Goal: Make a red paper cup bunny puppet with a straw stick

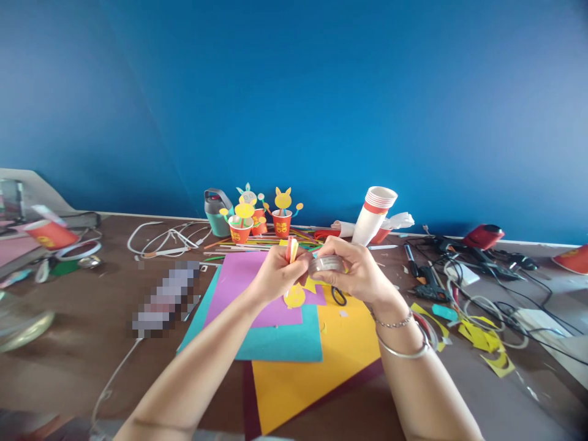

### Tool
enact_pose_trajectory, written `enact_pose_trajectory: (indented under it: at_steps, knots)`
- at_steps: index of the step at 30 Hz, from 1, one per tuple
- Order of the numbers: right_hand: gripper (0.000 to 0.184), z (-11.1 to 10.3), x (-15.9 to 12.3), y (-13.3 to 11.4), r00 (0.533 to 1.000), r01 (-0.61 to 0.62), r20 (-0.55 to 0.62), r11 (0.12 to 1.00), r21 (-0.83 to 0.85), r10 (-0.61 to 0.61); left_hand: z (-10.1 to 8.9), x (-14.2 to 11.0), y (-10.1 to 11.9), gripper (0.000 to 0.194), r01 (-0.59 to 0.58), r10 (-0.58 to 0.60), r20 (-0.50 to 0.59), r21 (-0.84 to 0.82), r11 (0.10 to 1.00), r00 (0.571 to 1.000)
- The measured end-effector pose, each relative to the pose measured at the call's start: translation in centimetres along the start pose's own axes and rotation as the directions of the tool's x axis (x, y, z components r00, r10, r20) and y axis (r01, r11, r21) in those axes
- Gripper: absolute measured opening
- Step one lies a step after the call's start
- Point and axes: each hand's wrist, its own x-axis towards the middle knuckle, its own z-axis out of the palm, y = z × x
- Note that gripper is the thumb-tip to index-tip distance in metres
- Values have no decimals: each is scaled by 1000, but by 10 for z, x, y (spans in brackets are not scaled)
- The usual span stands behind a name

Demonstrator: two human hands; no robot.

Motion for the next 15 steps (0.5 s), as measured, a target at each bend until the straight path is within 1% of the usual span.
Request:
enact_pose_trajectory:
  at_steps: [6, 8, 13, 15]
  knots:
    - [26, -2, 1, -3, 998, -33, 52, 998, 49, 30, -7, -3, 3, 36, 37, -44, 84, 90, 995, 995]
    - [26, -2, 1, -4, 998, -40, 51, 998, 44, 38, -7, -3, 3, 34, 51, -59, 81, 94, 994, 995]
    - [24, 0, 0, -6, 998, -52, 34, 999, 1, 52, -1, -1, 0, 27, 64, -65, 32, 24, 998, 997]
    - [24, 0, 0, -6, 998, -54, 28, 999, -5, 55, -1, 0, 0, 25, 74, -75, 29, 25, 997, 997]
